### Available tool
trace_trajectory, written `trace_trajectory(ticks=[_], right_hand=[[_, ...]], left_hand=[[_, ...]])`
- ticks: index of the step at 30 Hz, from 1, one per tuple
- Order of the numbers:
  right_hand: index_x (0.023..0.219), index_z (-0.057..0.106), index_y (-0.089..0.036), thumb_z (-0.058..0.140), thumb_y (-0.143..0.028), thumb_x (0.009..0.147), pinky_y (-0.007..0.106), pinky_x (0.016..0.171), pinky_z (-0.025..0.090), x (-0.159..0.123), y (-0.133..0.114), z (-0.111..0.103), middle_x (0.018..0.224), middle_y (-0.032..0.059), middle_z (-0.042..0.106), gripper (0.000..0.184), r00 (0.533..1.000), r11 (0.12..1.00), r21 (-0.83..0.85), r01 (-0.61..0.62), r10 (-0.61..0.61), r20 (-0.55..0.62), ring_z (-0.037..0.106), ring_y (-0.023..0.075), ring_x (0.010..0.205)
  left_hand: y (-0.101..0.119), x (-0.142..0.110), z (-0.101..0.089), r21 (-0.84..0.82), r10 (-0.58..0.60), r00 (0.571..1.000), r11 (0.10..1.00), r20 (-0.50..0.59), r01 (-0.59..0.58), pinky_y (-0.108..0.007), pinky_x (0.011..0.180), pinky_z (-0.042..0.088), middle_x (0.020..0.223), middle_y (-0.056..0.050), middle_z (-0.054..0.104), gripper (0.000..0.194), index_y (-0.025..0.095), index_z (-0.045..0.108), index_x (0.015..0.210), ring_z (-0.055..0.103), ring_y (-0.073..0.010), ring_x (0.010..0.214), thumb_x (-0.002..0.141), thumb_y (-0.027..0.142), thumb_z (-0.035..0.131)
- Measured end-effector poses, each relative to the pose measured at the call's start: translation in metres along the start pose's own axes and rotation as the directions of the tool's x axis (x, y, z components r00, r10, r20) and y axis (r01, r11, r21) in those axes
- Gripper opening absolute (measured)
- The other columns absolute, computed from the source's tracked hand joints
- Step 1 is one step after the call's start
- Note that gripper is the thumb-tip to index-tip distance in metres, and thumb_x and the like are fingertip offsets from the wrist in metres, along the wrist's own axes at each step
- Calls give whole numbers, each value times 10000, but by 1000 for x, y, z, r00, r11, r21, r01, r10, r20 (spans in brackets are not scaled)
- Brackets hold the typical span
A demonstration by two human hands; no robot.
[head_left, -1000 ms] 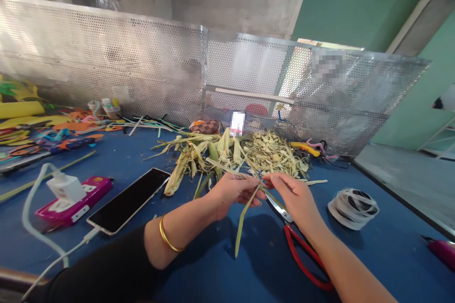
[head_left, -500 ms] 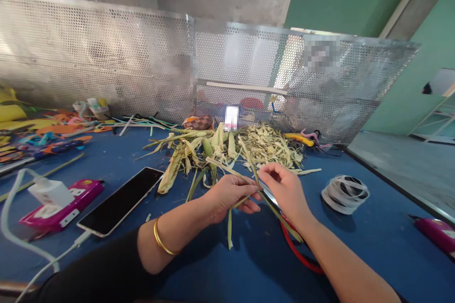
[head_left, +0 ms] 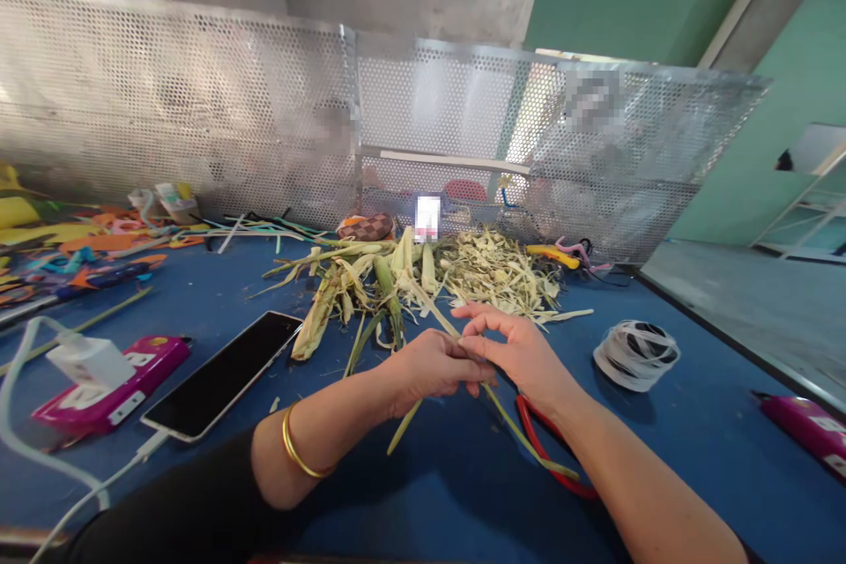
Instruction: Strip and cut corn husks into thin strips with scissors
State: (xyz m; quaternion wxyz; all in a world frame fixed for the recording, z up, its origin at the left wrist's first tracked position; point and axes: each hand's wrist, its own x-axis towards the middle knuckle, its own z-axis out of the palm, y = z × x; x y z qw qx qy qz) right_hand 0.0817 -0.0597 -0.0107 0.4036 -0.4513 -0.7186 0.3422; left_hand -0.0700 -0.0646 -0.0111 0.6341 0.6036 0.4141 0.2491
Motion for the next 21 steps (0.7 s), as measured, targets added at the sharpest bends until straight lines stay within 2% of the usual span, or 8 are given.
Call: trace_trajectory(ticks=[5, 8, 11, 16, 21], right_hand=[[613, 601, -210, 642, -253, 720, 454, 1053, 273, -1, -3, 0, 1156, 54, 650, 122, 997, 1000, -14, -13, 14, 74, 460, 265, 1250], [619, 576, -214, 616, -269, 742, 456, 1050, 275, 0, 0, 1, 1169, 58, 644, 140, 998, 998, -29, 52, -52, -24, 463, 263, 1241], [619, 556, -218, 602, -271, 748, 446, 1046, 282, 1, 3, 5, 1194, 65, 627, 147, 976, 988, -61, 140, -148, -158, 462, 263, 1234], [606, 524, -223, 588, -205, 746, 433, 1062, 284, -1, 6, 14, 1163, 64, 623, 155, 919, 948, -156, 277, -309, -244, 427, 244, 1256], [619, 500, -229, 580, -173, 765, 419, 1041, 331, -3, 6, 18, 1105, 77, 620, 176, 877, 916, -225, 333, -389, -284, 458, 224, 1215]], left_hand=[[0, -1, 3, 63, 17, 999, 998, -49, -14, -201, 459, 262, 479, 14, 526, 120, 133, 717, 629, 426, -75, 491, 640, 228, 645], [2, -1, 2, 71, 36, 998, 997, -59, -31, -207, 449, 249, 472, 22, 524, 124, 145, 725, 639, 403, -71, 469, 638, 240, 646], [3, -1, 0, 74, 75, 995, 995, -63, -71, -222, 430, 229, 462, 22, 535, 141, 147, 689, 558, 348, -62, 420, 622, 272, 672], [2, -1, 0, 86, 84, 996, 993, -35, -81, -225, 447, 259, 422, 25, 521, 193, 154, 610, 453, 354, -61, 400, 625, 234, 645], [-1, 2, 2, 86, 65, 998, 994, 7, -65, -229, 441, 252, 423, 18, 530, 220, 155, 588, 437, 347, -62, 387, 620, 260, 651]])
